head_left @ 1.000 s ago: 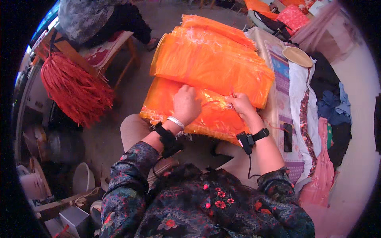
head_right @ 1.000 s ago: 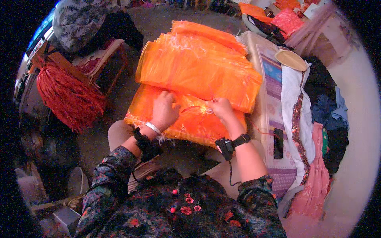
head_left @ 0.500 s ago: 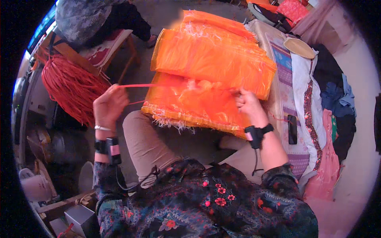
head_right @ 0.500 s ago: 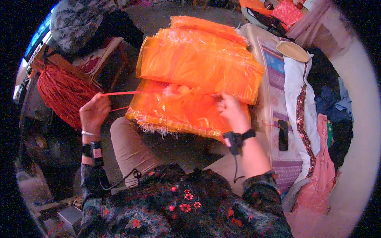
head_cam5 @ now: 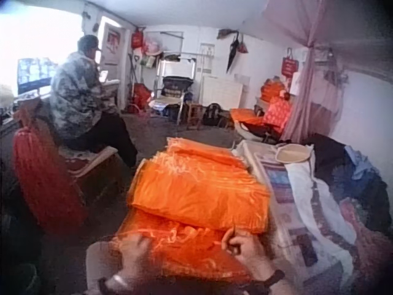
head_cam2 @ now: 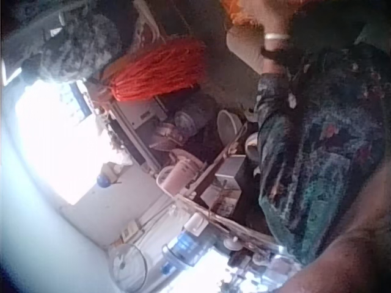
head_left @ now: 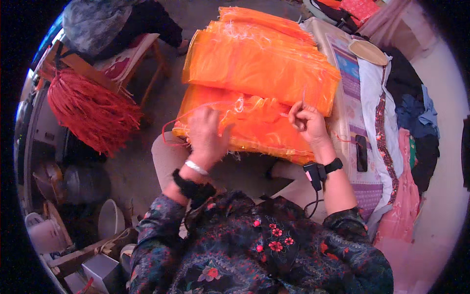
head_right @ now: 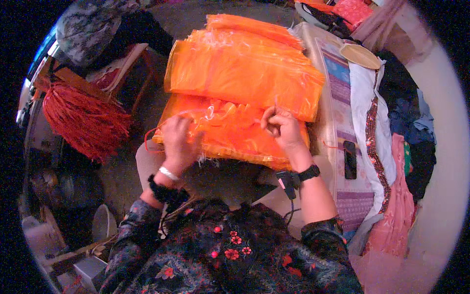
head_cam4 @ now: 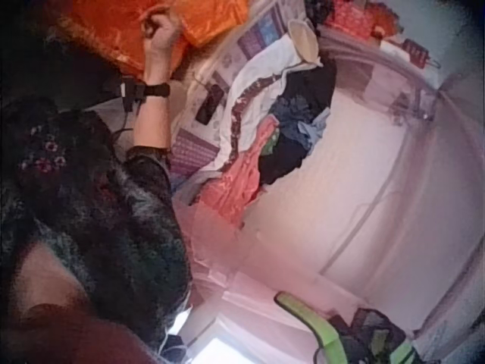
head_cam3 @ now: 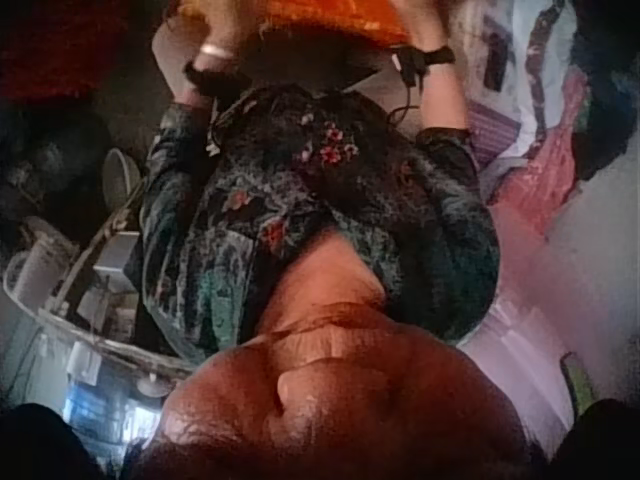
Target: Tying bundles of orange plastic bags using red string.
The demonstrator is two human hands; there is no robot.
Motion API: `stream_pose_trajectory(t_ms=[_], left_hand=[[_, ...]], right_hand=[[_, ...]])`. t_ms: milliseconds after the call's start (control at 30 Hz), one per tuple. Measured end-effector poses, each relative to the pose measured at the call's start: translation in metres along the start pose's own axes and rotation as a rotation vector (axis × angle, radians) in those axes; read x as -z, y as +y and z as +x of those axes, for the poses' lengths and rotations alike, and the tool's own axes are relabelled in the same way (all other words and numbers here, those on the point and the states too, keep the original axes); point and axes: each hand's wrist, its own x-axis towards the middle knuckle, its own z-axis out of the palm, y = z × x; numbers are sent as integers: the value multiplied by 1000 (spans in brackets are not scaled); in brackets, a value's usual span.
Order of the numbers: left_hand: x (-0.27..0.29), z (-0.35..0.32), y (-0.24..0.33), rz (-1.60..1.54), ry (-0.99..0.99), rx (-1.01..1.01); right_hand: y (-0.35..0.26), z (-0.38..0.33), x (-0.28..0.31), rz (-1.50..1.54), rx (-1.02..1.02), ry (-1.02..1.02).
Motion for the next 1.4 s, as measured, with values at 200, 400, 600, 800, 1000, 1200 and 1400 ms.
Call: stream_pose_trajectory(t_ms=[200,400,600,800,1000,1200,1400], left_hand=[[-30,8,0,14,-152,43],[-41,10,-5,-22,-149,111],[-38,13,9,20,-278,218],[13,41,-101,81,-167,390],[33,1,-122,120,-226,174],[28,-7,-118,64,-269,319],[23,7,-103,132,-148,326]], right_hand=[[20,4,-6,-1534,31,221],[34,-3,-36,-1527,180,329],[55,17,-57,-1784,68,587],[18,-47,25,-1534,350,607],[-3,-100,57,-1419,281,573],[3,-78,36,-1197,207,477],[15,-58,5,-1342,295,549]])
